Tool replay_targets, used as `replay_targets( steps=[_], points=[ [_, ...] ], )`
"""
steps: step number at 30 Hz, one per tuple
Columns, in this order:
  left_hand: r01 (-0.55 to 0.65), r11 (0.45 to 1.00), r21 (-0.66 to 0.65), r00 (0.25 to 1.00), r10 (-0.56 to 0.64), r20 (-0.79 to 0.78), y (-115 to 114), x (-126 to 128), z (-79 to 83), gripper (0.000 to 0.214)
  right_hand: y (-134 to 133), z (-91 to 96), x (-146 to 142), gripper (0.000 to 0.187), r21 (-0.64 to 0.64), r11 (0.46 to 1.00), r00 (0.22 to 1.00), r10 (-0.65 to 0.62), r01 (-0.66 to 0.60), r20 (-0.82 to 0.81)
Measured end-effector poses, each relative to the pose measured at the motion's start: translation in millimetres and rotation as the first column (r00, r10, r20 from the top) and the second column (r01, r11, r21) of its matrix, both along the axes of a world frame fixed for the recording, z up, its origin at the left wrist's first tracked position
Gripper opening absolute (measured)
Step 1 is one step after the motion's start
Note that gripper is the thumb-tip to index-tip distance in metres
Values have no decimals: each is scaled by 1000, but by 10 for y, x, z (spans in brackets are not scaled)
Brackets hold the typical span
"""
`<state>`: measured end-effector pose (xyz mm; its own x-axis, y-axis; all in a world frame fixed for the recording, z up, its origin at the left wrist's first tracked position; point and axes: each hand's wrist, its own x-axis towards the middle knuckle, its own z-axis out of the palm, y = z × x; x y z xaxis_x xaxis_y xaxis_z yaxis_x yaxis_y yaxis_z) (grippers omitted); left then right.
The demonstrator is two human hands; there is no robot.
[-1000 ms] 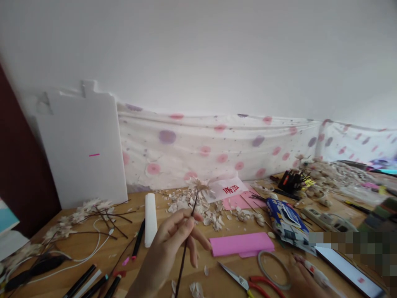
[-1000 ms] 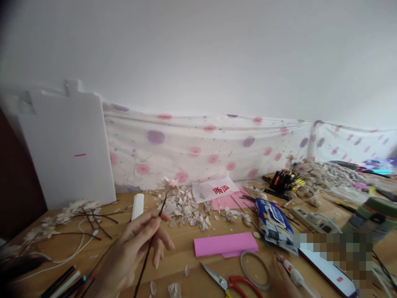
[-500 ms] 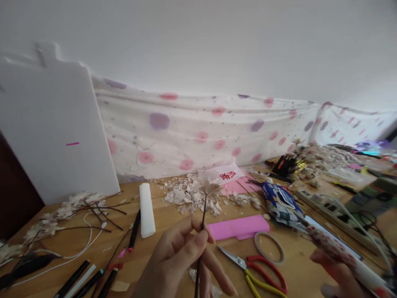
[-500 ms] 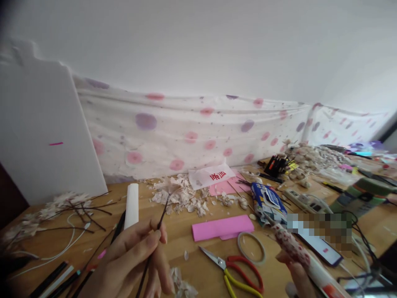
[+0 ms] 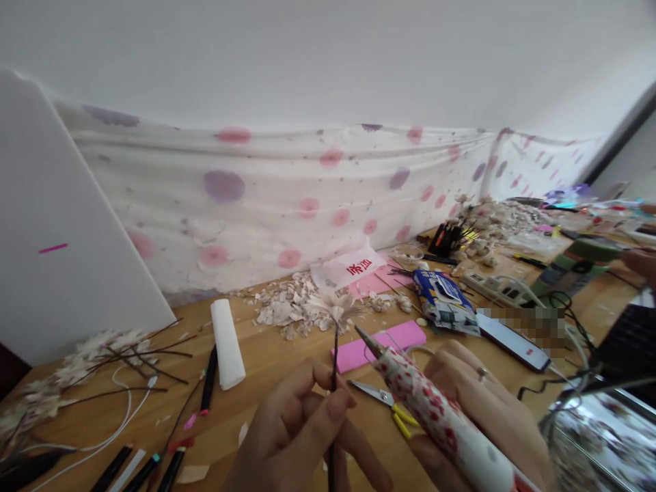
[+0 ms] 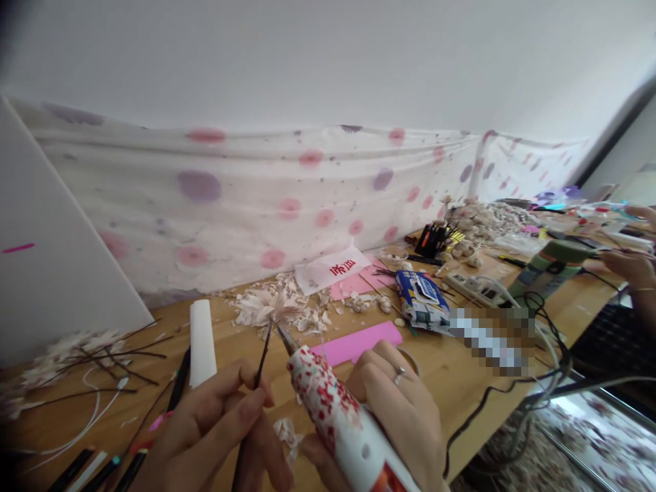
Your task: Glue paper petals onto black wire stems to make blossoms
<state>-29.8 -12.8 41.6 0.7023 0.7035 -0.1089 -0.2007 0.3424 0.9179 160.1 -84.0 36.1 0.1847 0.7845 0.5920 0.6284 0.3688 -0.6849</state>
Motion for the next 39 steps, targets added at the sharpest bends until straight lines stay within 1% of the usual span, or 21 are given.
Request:
replay_targets(
  steps=[3,5,7,11,13,17,22,27,30,32,35,39],
  points=[
    [-25,1000,-17,999,24,-41,-41,-2,18,37,103,-52,63,21,90,996,980,-44,27,193],
    [-34,999,-21,997,32,-65,-55,-11,26,35,145,-87,114,20,97,995,966,-59,36,251],
    [-34,999,-16,997,33,-63,-54,-22,32,34,164,-123,168,25,81,996,957,-52,30,285],
    [-24,1000,8,999,24,-46,-28,-33,32,32,168,-181,231,35,42,998,949,24,-39,313],
    [-16,1000,5,999,16,-41,-16,-30,28,33,162,-183,206,31,51,999,948,-13,-3,318],
    [4,1000,-12,1000,-4,-22,-16,-19,26,34,146,-147,100,17,134,983,920,-165,124,355],
    [-16,1000,-3,1000,16,-13,-27,-10,36,31,140,-142,94,20,140,985,890,-148,96,431],
    [-4,1000,-30,1000,5,15,-39,2,39,28,134,-164,127,17,140,985,886,-153,101,439],
    [-28,998,-56,999,30,34,-50,10,36,26,133,-172,133,17,140,986,889,-139,85,437],
    [-42,997,-67,999,43,13,-58,11,31,26,132,-172,135,17,126,989,895,-119,71,431],
    [-44,996,-72,999,43,-21,-63,9,16,29,127,-159,120,17,95,995,919,-78,44,386],
    [-30,995,-98,999,32,17,-60,4,-10,32,126,-135,75,20,97,994,948,-70,41,312]
  ],
)
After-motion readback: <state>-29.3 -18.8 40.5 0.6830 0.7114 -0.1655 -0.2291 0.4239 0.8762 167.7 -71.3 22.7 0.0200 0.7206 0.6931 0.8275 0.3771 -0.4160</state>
